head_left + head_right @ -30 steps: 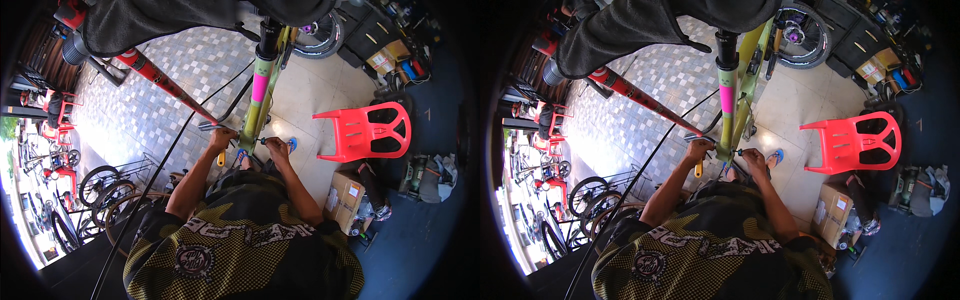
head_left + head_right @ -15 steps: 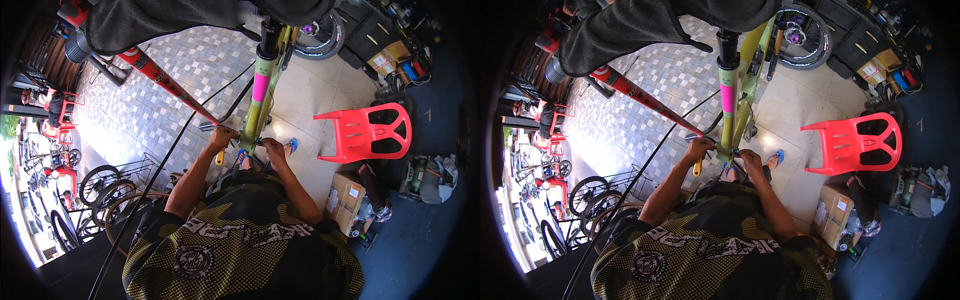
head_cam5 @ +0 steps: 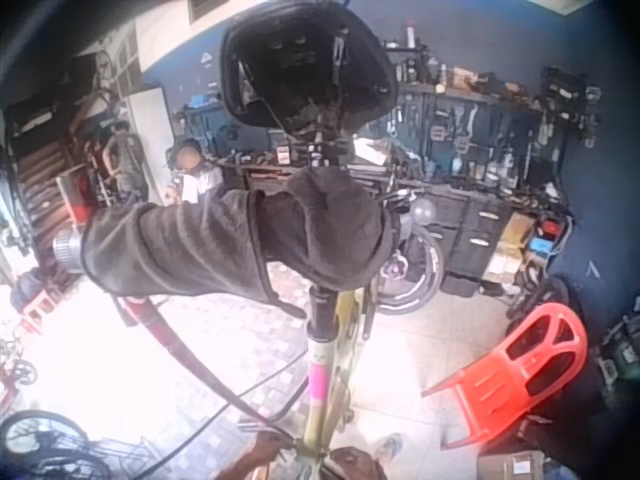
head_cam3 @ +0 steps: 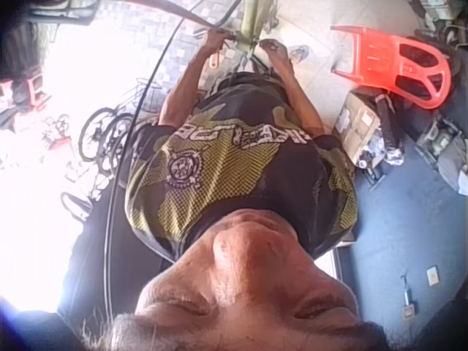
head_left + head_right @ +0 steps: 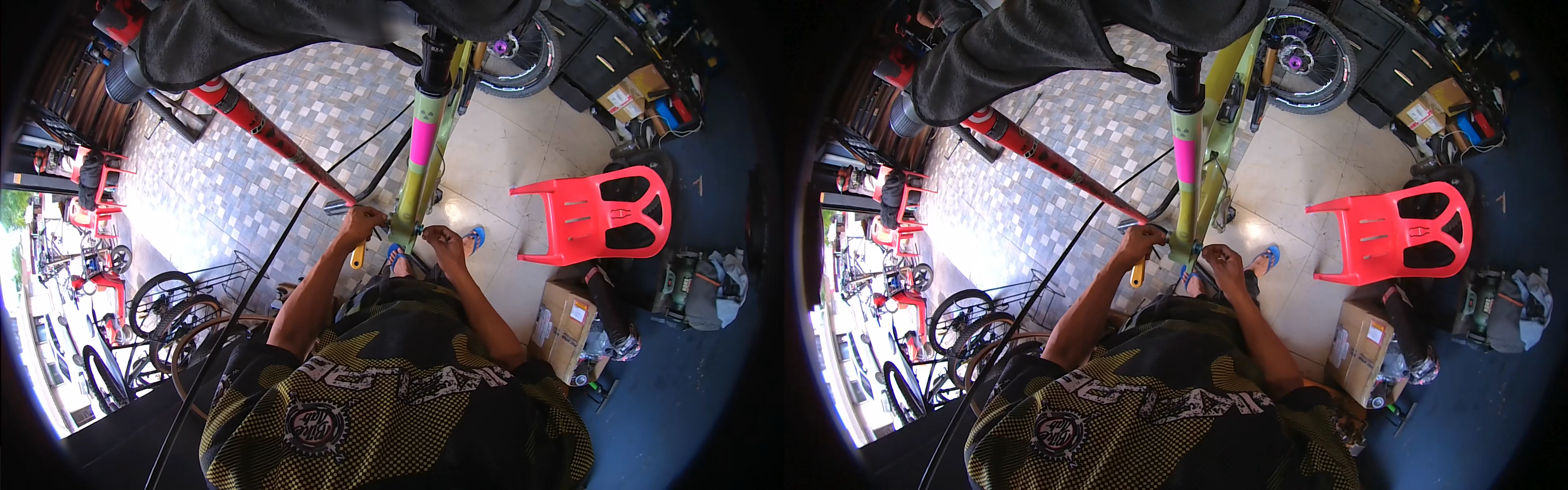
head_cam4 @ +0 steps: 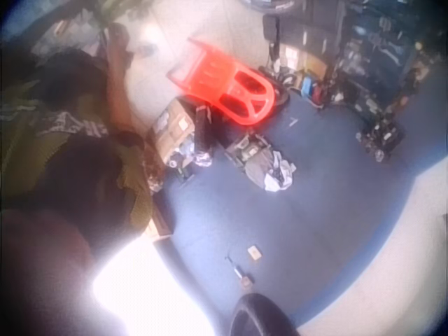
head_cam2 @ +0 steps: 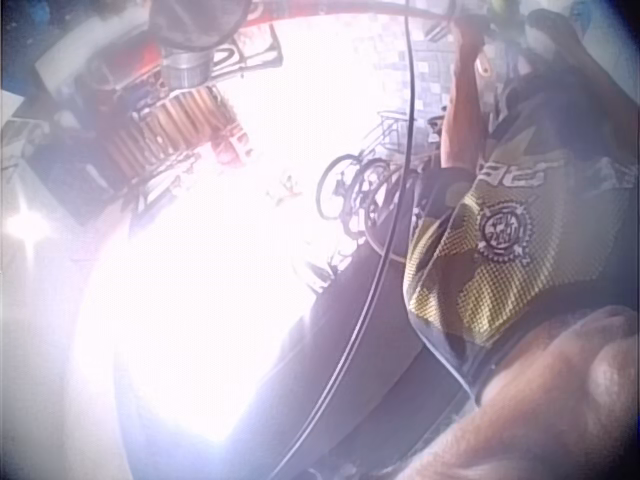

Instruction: The person uses a yellow-handled screwdriver to tighten a bolt on the lower frame of a lime-green bicycle mounted on a red repair stand. The person repeatedly adjusts the bolt and repositions the tool while working in a bicycle repair shop.

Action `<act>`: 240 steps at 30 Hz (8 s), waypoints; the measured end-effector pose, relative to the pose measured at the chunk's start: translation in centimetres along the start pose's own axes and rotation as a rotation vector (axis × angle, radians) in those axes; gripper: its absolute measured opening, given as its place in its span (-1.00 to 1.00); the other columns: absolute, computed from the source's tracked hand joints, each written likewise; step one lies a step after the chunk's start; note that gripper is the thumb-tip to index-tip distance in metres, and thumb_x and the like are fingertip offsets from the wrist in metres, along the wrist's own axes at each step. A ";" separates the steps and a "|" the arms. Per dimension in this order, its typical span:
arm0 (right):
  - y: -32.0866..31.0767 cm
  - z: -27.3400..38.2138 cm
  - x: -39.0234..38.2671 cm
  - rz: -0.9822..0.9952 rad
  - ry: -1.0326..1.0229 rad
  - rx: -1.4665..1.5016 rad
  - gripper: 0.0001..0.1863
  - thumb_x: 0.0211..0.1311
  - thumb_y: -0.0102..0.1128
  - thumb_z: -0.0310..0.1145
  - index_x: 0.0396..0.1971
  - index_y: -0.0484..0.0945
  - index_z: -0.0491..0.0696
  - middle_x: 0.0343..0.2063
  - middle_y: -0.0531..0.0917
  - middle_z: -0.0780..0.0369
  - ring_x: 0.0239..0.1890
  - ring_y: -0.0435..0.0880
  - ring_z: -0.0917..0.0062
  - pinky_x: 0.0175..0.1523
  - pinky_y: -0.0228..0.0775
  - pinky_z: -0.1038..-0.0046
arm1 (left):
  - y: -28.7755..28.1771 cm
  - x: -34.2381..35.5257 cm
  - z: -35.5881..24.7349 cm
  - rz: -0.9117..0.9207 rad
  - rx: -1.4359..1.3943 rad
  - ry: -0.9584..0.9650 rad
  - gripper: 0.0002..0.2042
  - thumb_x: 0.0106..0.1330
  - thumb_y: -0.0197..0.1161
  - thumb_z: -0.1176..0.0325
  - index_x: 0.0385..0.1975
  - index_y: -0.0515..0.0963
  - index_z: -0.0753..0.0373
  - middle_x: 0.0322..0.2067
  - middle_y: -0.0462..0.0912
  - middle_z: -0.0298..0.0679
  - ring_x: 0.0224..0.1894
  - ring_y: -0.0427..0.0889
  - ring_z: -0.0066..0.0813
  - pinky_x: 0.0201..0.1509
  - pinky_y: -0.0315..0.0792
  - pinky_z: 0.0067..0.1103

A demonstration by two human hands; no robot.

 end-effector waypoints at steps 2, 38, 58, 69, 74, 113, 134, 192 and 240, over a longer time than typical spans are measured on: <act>-0.1 0.2 0.2 -0.011 -0.029 -0.022 -0.84 0.39 0.27 -0.43 -0.16 0.64 -0.21 -0.25 0.72 0.26 -0.16 0.67 0.62 0.08 0.50 0.53 | 0.1 0.0 -0.1 -0.001 -0.008 0.000 -0.79 0.22 0.37 0.31 -0.26 0.73 0.30 -0.48 0.72 -0.29 -0.66 0.49 -0.62 -0.62 0.40 -0.58; 0.0 4.1 1.0 0.060 -0.173 -0.641 -0.76 0.26 0.36 -0.30 -0.18 0.69 -0.12 -0.26 0.79 0.19 -0.27 0.73 0.50 -0.14 0.55 0.44 | 0.4 -0.2 0.1 -0.003 -0.088 -0.008 -0.75 0.29 0.33 0.31 -0.17 0.71 0.35 -0.40 0.75 -0.25 -0.66 0.53 -0.60 -0.61 0.43 -0.58; -0.2 -0.2 2.3 0.157 0.117 -0.416 -0.63 0.51 0.11 -0.14 -0.23 0.63 -0.20 -0.45 0.70 0.24 -0.38 0.63 0.59 -0.21 0.44 0.51 | 0.3 -0.4 0.0 -0.013 -0.074 0.012 -0.76 0.27 0.35 0.29 -0.22 0.72 0.34 -0.42 0.74 -0.26 -0.65 0.53 -0.59 -0.60 0.42 -0.57; 0.2 2.9 1.4 0.074 -0.170 -0.529 -0.76 0.41 0.18 -0.25 -0.23 0.63 -0.14 -0.46 0.67 0.31 -0.38 0.60 0.62 -0.20 0.45 0.50 | 0.3 -0.5 -0.2 -0.008 -0.075 0.003 -0.76 0.27 0.34 0.30 -0.21 0.71 0.34 -0.41 0.75 -0.25 -0.65 0.52 -0.60 -0.61 0.42 -0.57; -0.1 1.7 2.2 0.156 0.008 -0.567 -0.70 0.43 0.14 -0.19 -0.24 0.63 -0.16 -0.44 0.70 0.28 -0.38 0.61 0.60 -0.20 0.45 0.48 | 0.3 -0.5 -0.1 -0.012 -0.097 0.012 -0.76 0.26 0.34 0.30 -0.21 0.71 0.34 -0.42 0.75 -0.26 -0.65 0.51 -0.60 -0.61 0.41 -0.58; -1.4 -0.8 0.3 0.235 0.541 0.025 -0.58 0.53 0.10 0.03 -0.40 0.49 -0.02 -0.63 0.40 0.38 -0.70 0.30 0.67 -0.58 0.17 0.54 | 0.1 -0.3 0.2 -0.015 -0.074 0.001 -0.80 0.27 0.36 0.31 -0.22 0.72 0.29 -0.41 0.74 -0.30 -0.64 0.49 -0.63 -0.60 0.39 -0.60; -6.5 4.0 -1.8 0.191 -0.038 -0.830 -0.79 0.50 0.03 -0.35 -0.14 0.59 -0.15 -0.23 0.69 0.00 -0.13 0.70 0.19 -0.05 0.48 0.28 | -2.0 2.2 2.8 -0.220 -0.519 -0.139 -0.59 0.39 0.36 -0.02 -0.47 0.51 0.22 -0.59 0.47 -0.37 -0.63 0.45 -0.56 -0.59 0.40 -0.49; -2.3 6.8 -1.2 0.107 -0.235 -1.078 -0.83 0.35 0.29 -0.19 -0.18 0.69 0.07 -0.32 0.66 0.14 -0.25 0.72 0.18 -0.16 0.53 0.19 | -0.7 2.2 1.0 0.021 -0.214 -0.159 -0.59 0.20 0.55 0.06 -0.40 0.68 0.37 -0.65 0.47 -0.35 -0.68 0.41 -0.55 -0.65 0.34 -0.51; -2.6 6.9 0.0 0.144 -0.216 -0.888 -0.81 0.16 0.43 -0.35 -0.33 0.62 -0.11 -0.40 0.71 0.13 -0.28 0.71 0.18 -0.12 0.52 0.23 | -0.8 1.5 -0.1 0.026 -0.162 -0.165 -0.61 0.21 0.55 0.06 -0.44 0.63 0.31 -0.63 0.45 -0.37 -0.66 0.44 -0.57 -0.61 0.40 -0.52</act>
Point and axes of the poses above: each hand's wrist, its own x-axis towards the middle knuckle, its own y-axis out of the palm, z = x × y, the point moved 6 cm from there along x, towards the middle knuckle
